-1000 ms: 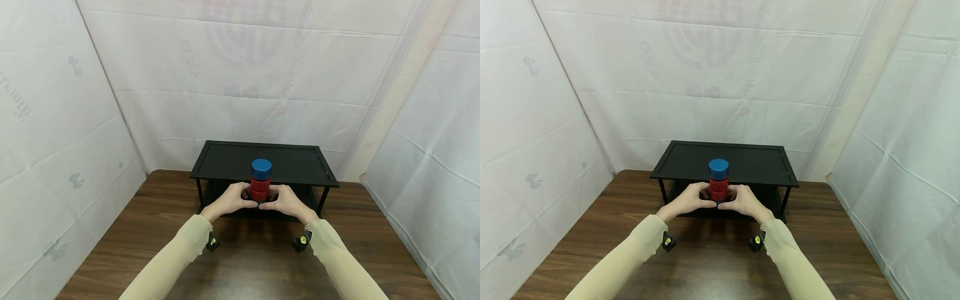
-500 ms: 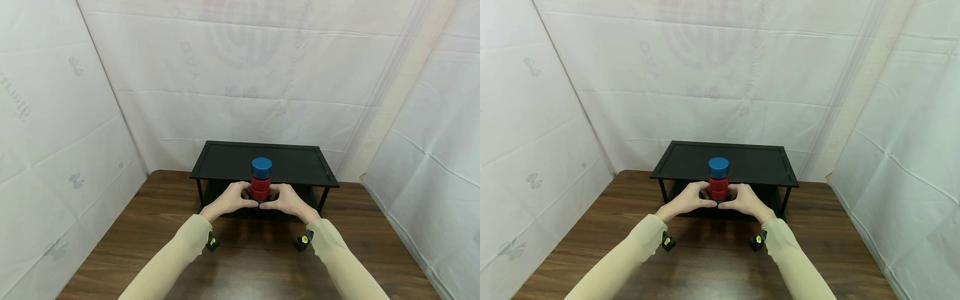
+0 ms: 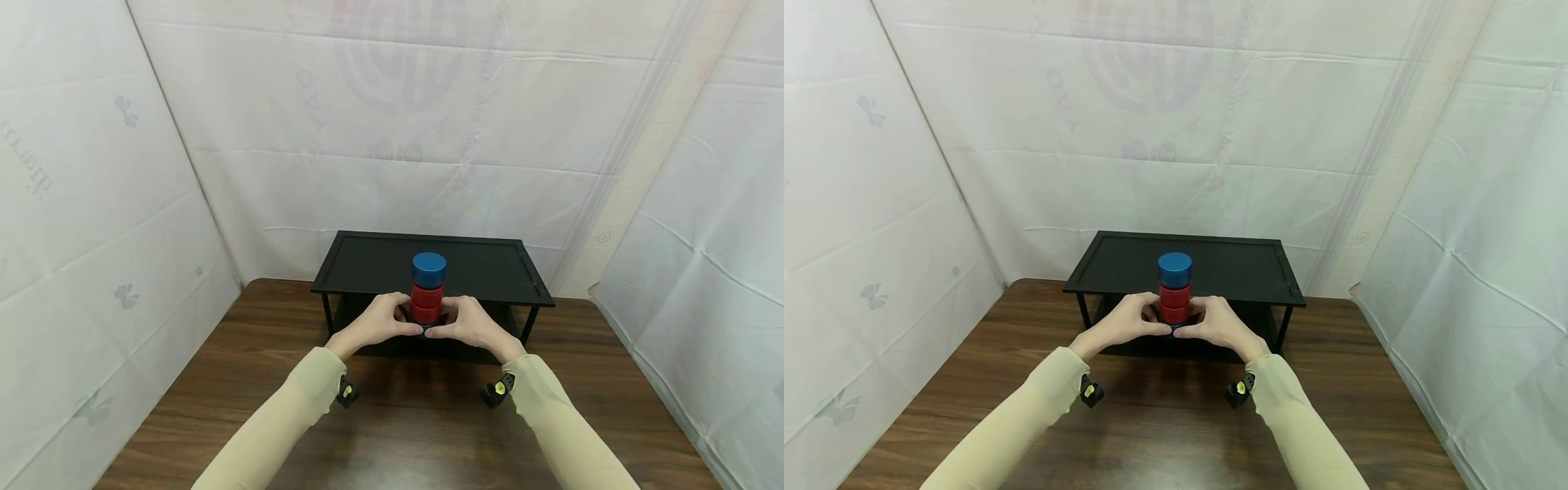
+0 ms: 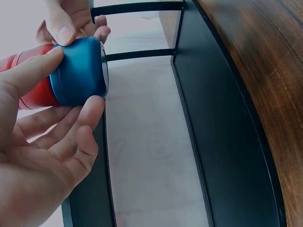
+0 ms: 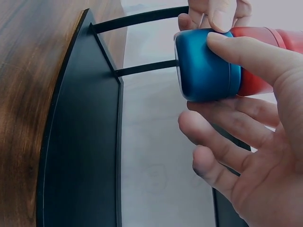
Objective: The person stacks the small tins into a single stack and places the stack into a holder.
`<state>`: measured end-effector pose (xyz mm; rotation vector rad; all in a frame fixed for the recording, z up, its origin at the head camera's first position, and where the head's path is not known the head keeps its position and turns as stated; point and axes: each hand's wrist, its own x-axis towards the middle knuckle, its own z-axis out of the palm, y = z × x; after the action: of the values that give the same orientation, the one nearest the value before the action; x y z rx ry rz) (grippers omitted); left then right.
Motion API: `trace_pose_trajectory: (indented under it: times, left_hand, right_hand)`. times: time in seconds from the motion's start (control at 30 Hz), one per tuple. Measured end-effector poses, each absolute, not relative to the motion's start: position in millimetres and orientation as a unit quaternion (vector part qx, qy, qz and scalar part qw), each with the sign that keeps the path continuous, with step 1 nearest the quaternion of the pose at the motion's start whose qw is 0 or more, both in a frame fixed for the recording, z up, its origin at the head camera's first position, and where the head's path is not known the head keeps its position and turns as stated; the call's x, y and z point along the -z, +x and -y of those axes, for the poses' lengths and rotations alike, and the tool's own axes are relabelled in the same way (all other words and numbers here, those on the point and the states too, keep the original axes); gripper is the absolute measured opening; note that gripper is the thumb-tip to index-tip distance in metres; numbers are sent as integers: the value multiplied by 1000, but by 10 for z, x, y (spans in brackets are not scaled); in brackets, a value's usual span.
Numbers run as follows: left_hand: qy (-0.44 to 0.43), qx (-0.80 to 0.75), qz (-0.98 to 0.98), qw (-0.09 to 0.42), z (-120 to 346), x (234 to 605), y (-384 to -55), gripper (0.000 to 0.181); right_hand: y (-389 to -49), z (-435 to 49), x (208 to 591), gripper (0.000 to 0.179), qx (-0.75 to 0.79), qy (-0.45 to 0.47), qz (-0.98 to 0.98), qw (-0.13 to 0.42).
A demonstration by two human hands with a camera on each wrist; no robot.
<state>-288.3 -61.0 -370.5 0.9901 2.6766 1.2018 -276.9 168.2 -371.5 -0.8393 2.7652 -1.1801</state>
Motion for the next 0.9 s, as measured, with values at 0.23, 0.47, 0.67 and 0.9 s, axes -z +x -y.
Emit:
trace_pose_trajectory:
  times: [0.23, 0.47, 0.67, 0.9]
  left_hand:
    - [324, -381, -866, 21, 615, 3661, -2883, 42]
    - [325, -374, -868, 13, 605, 3577, -2886, 41]
    - [327, -366, -871, 6, 589, 3525, -2912, 41]
    - [331, -368, -869, 10, 579, 3464, -2920, 42]
  right_hand:
    - [-2769, -1680, 3665, 49, 393, -263, -881, 26]
    - [-2772, -1677, 3589, 49, 405, -253, -878, 30]
    - [-2796, -1690, 3536, 49, 402, -252, -880, 29]
    - [-2818, -1702, 3489, 49, 399, -253, -881, 29]
